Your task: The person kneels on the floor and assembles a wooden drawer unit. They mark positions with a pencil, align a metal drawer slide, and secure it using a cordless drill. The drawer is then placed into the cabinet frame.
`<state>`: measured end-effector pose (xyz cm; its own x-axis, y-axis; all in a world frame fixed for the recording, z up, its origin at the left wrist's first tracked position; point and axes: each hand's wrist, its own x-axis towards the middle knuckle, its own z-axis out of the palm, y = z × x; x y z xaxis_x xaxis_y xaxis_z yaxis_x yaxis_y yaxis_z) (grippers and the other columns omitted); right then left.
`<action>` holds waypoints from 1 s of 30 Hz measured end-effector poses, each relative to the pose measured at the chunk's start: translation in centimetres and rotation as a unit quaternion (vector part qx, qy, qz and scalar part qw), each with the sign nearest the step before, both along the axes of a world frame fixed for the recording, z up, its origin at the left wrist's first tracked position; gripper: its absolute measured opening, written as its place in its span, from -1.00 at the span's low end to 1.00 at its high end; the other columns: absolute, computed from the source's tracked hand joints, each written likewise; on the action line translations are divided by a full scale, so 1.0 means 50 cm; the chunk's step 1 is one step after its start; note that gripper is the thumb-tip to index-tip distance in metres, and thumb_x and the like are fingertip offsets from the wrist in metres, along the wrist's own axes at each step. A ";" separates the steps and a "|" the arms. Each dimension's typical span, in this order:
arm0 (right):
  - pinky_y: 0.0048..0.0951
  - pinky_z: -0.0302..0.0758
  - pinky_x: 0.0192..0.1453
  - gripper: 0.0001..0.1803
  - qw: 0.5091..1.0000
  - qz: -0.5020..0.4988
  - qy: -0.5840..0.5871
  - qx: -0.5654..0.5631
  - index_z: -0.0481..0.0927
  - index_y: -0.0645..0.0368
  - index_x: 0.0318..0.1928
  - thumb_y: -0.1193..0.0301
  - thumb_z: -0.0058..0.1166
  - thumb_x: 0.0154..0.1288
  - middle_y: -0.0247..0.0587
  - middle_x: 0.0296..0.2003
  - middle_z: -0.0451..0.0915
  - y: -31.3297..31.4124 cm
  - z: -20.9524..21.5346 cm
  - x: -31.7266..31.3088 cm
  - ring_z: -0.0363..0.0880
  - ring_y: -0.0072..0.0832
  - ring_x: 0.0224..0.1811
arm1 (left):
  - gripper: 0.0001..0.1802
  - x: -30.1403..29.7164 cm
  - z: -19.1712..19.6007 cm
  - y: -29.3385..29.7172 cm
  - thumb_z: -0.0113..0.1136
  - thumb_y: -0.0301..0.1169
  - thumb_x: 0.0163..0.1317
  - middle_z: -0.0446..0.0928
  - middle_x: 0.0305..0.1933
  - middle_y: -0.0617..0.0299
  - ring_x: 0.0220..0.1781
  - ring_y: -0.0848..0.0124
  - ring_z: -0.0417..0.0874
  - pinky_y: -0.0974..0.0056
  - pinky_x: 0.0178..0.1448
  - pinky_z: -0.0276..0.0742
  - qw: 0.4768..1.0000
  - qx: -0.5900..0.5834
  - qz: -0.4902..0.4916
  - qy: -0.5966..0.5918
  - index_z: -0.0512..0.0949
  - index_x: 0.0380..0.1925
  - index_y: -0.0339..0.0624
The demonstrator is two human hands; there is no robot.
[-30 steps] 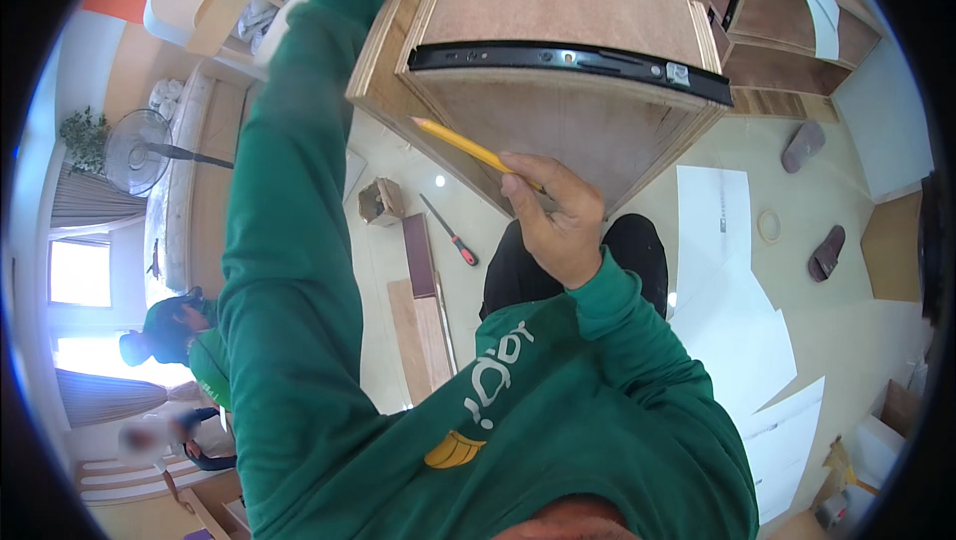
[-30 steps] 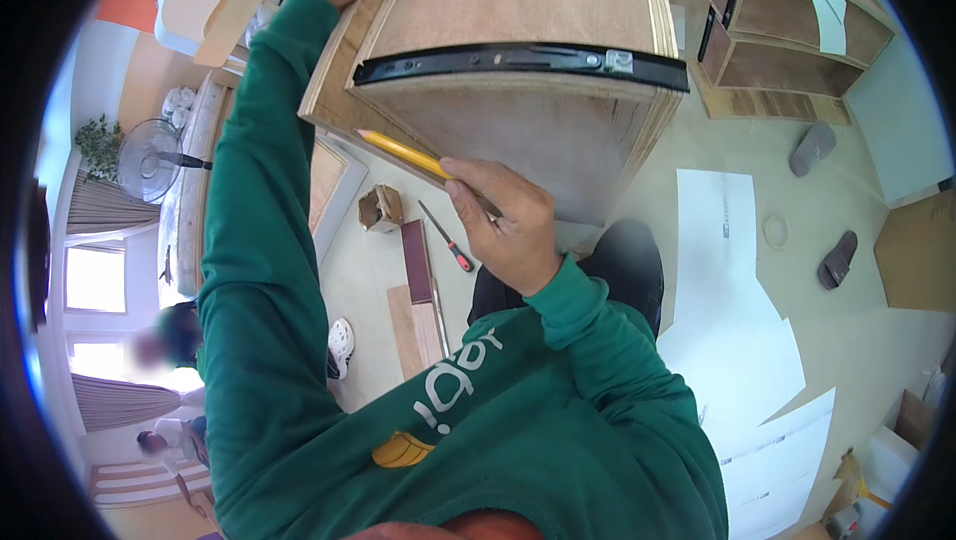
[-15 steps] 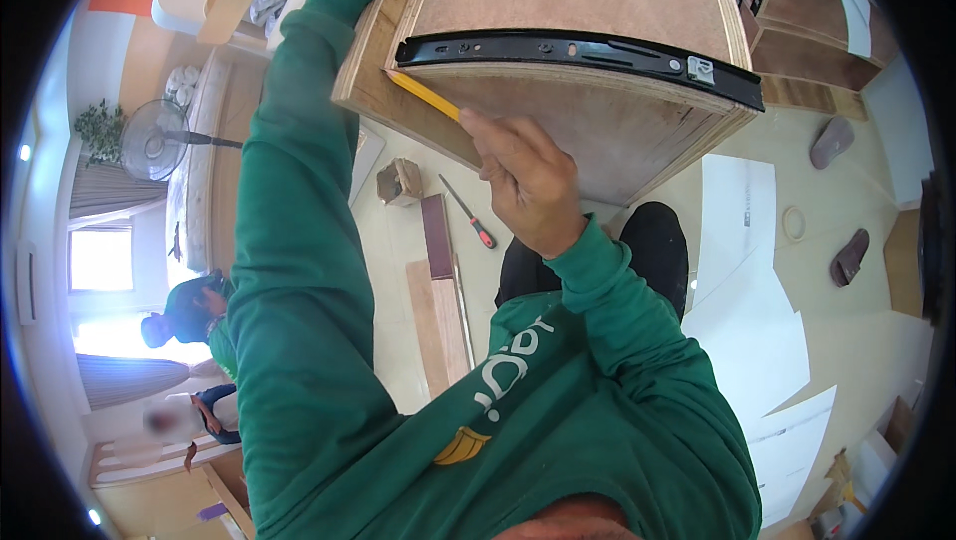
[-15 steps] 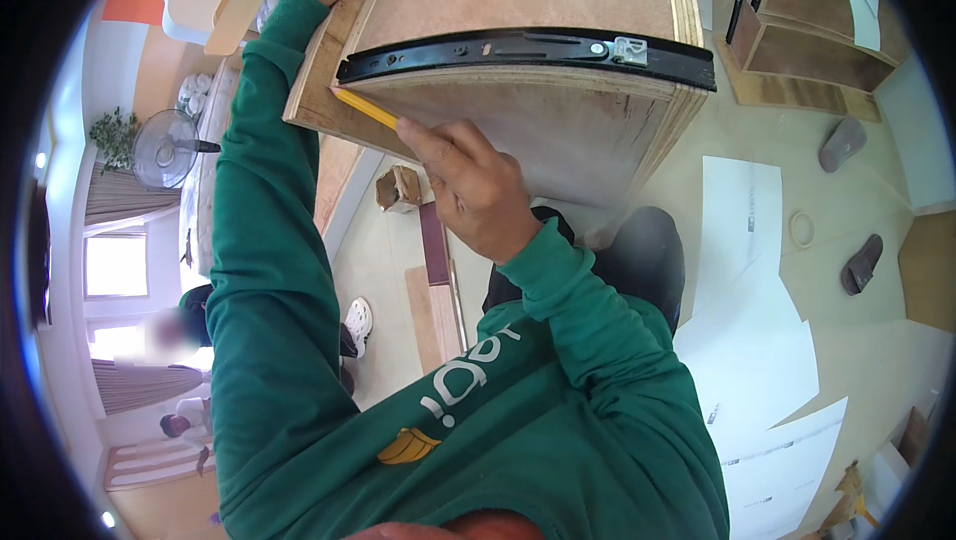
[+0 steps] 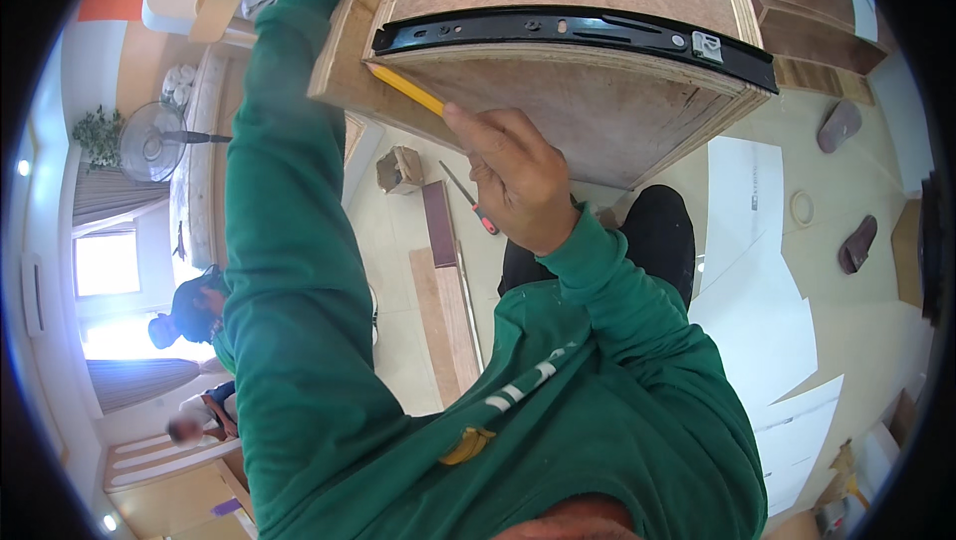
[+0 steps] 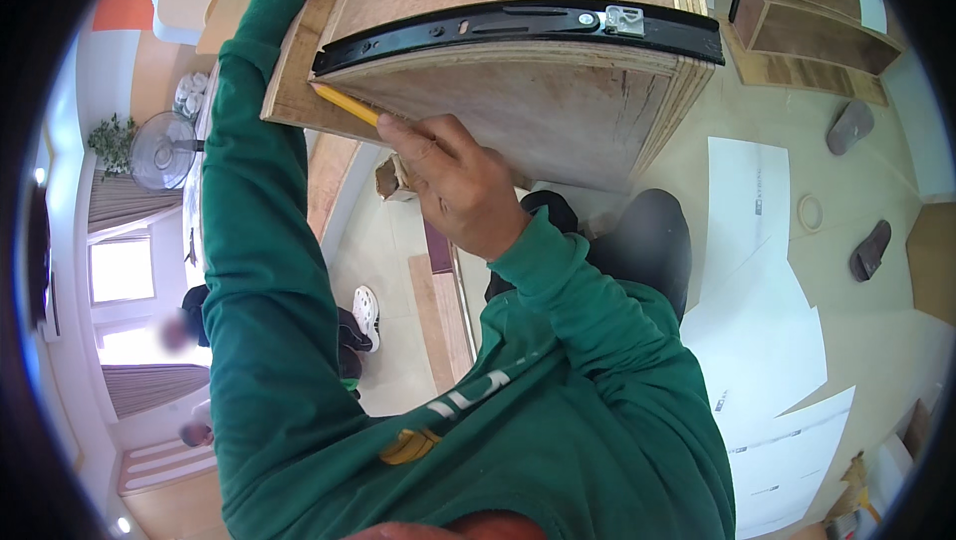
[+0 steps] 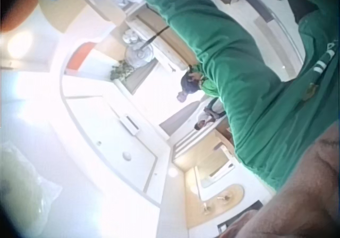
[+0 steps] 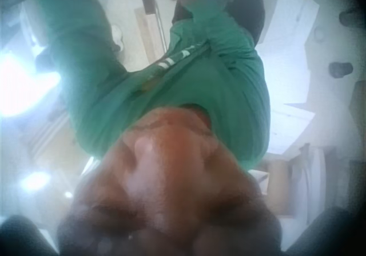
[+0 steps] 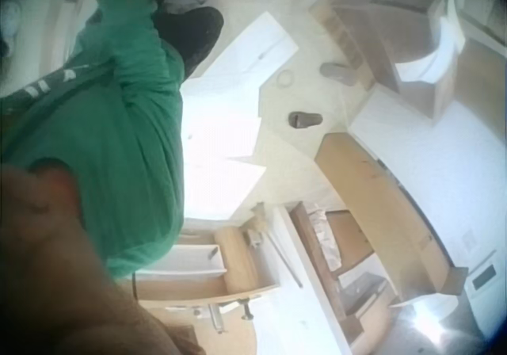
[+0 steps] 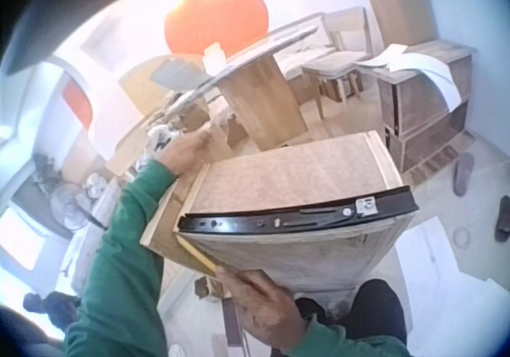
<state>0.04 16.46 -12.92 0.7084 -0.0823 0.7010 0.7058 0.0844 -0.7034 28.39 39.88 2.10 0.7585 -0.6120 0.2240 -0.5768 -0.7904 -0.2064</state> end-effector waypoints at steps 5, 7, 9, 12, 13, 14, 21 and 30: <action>-0.39 0.58 -0.32 -0.50 0.996 0.020 0.060 -0.062 0.64 0.16 0.06 0.80 0.06 0.10 -0.13 -0.28 0.58 -0.005 -0.122 -0.007 0.62 -0.32 -0.36 | -0.51 -0.022 0.000 -0.003 -0.20 -0.15 0.53 0.62 -0.02 -0.03 -0.01 0.23 0.61 0.24 0.18 0.46 0.999 -0.037 0.013 -0.005 0.47 0.12 -0.37; -0.24 0.62 -0.27 -0.56 0.988 0.000 0.065 -0.142 0.59 0.10 0.10 0.66 0.05 0.20 -0.06 -0.23 0.56 -0.023 -0.284 0.006 0.62 -0.14 -0.28 | -0.52 -0.001 -0.009 -0.027 -0.15 -0.16 0.52 0.62 0.01 0.05 -0.01 0.29 0.60 0.27 0.17 0.47 0.981 -0.176 0.054 0.066 0.50 0.12 -0.36; -0.18 0.60 -0.21 -0.61 0.966 0.024 0.111 -0.232 0.59 0.12 0.09 0.61 0.03 0.25 -0.02 -0.22 0.56 -0.026 -0.417 -0.030 0.62 -0.05 -0.26 | -0.54 -0.043 0.024 -0.035 -0.09 -0.16 0.51 0.62 0.02 0.13 -0.02 0.36 0.60 0.30 0.16 0.47 0.951 -0.259 0.124 0.118 0.53 0.10 -0.34; -0.11 0.58 -0.12 -0.68 0.943 0.043 0.181 -0.277 0.60 0.18 0.05 0.54 0.02 0.29 0.06 -0.20 0.59 -0.032 -0.547 -0.030 0.61 0.06 -0.23 | -0.56 -0.057 0.031 -0.065 -0.04 -0.16 0.49 0.62 0.00 0.20 -0.02 0.44 0.59 0.32 0.15 0.47 0.926 -0.318 0.137 0.152 0.56 0.07 -0.31; -0.09 0.57 -0.08 -0.70 0.939 0.052 0.200 -0.274 0.60 0.20 0.02 0.52 0.02 0.29 0.09 -0.20 0.60 -0.034 -0.551 -0.018 0.61 0.09 -0.21 | -0.56 -0.059 0.025 -0.065 -0.03 -0.16 0.49 0.62 0.00 0.21 -0.02 0.45 0.58 0.32 0.15 0.48 0.932 -0.317 0.105 0.140 0.57 0.07 -0.30; -0.07 0.56 -0.06 -0.72 0.932 0.036 0.248 -0.261 0.61 0.21 0.00 0.50 0.03 0.29 0.11 -0.21 0.61 -0.038 -0.555 -0.024 0.60 0.10 -0.21 | -0.57 -0.056 0.018 -0.064 -0.03 -0.16 0.49 0.62 -0.01 0.21 -0.02 0.46 0.58 0.32 0.14 0.48 0.937 -0.316 0.073 0.129 0.57 0.07 -0.29; -0.07 0.54 -0.03 -0.78 0.921 0.010 0.317 -0.227 0.64 0.30 -0.15 0.50 0.00 0.27 0.20 -0.27 0.64 0.033 -0.556 -0.004 0.61 0.09 -0.17 | -0.62 -0.043 0.023 -0.055 0.04 -0.19 0.46 0.61 -0.05 0.28 -0.06 0.46 0.58 0.32 0.04 0.52 0.929 -0.318 0.068 0.174 0.59 0.02 -0.25; -0.18 0.59 -0.13 -0.78 0.942 0.061 0.322 -0.070 0.62 0.34 -0.14 0.53 -0.02 0.27 0.15 -0.31 0.65 0.010 -0.192 -0.016 0.68 -0.04 -0.26 | -0.61 -0.087 0.015 -0.111 0.05 -0.16 0.46 0.64 -0.12 0.29 -0.09 0.46 0.58 0.29 -0.01 0.51 0.932 -0.295 0.172 0.120 0.63 -0.04 -0.26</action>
